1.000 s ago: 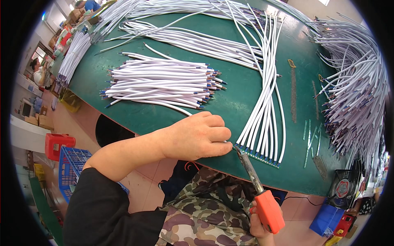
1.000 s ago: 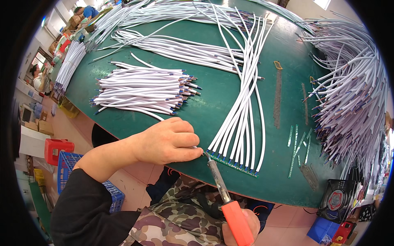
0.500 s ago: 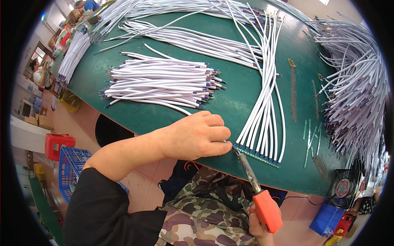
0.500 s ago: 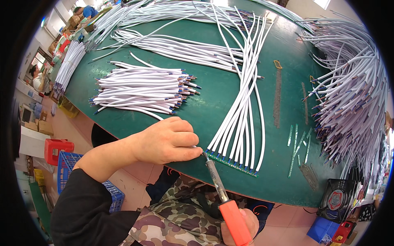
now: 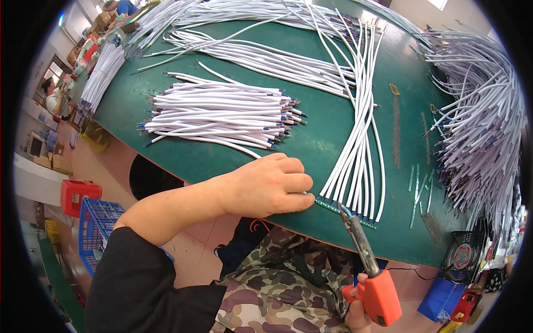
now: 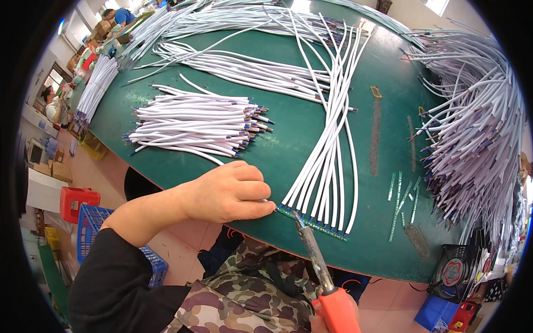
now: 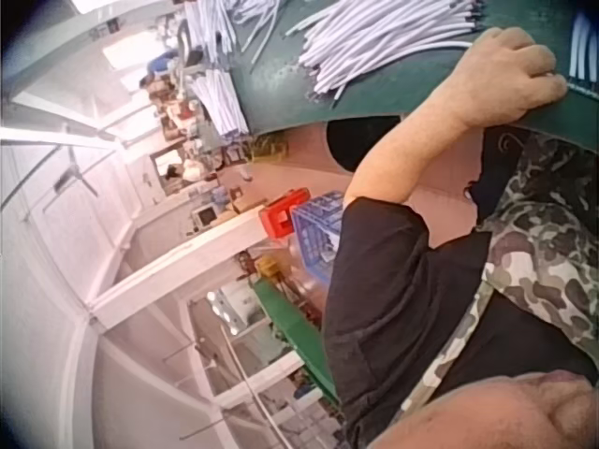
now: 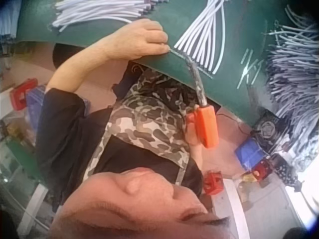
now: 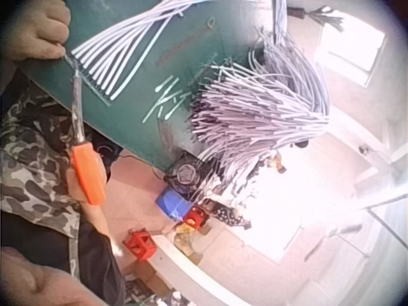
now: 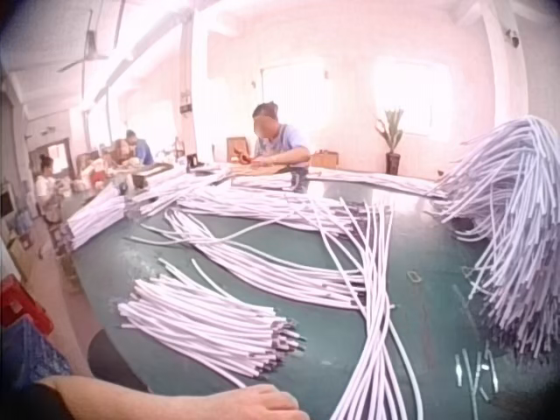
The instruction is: The person aligns wires onto circuit board strips and solders them in place using a soldering iron, lifting and setting aside each assembled bundle.
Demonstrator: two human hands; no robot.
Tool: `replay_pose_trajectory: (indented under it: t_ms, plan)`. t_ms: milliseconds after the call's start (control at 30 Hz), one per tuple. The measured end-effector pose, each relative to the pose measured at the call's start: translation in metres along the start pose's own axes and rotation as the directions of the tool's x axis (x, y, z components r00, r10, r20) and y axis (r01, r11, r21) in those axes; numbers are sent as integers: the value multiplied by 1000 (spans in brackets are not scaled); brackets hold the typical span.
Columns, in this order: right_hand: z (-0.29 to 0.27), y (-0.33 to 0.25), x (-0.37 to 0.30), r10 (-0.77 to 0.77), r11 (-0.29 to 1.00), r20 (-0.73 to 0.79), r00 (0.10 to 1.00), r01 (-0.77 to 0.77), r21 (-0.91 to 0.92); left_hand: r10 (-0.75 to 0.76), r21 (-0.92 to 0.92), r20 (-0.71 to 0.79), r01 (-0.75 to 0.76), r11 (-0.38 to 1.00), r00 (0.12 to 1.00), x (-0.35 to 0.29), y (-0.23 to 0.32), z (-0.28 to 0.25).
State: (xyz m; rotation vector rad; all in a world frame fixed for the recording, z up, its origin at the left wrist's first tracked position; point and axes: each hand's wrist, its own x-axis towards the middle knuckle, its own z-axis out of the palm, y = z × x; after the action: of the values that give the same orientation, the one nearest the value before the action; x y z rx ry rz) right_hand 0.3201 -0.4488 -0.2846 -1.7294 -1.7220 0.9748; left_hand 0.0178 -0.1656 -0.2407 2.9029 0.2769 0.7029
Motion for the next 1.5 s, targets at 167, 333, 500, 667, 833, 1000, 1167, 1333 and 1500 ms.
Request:
replay_pose_trajectory:
  t_ms: [167,333,500,667,833,1000,1167,1333,1500]
  plan:
    - [2,-23,9,-58,894,-252,966,163,418,1,14,6,-1,1000,1000,-1,0,-2]
    - [1,-20,15,-72,937,-312,947,172,305,8,12,23,-9,1000,1000,1,3,-5]
    - [4,-13,19,-2,852,-419,908,221,474,-83,211,-151,114,971,985,-7,6,-28]
    - [6,-10,21,28,816,-444,896,236,527,-315,240,-293,389,890,903,-28,-30,-56]
    - [6,-9,19,46,796,-446,894,237,557,-366,205,-197,403,892,910,-28,-42,-50]
    - [4,-9,19,56,780,-448,892,241,577,-659,-471,-371,478,741,655,-11,-62,-84]
    - [3,-10,19,63,768,-450,891,244,592,-622,-603,-629,213,769,467,29,-89,-117]
    - [4,-10,15,77,757,-443,893,236,609,-419,-406,-654,175,897,630,63,-78,-161]
    - [8,-8,12,78,755,-434,898,231,614,189,228,-460,-90,969,867,83,-40,-159]
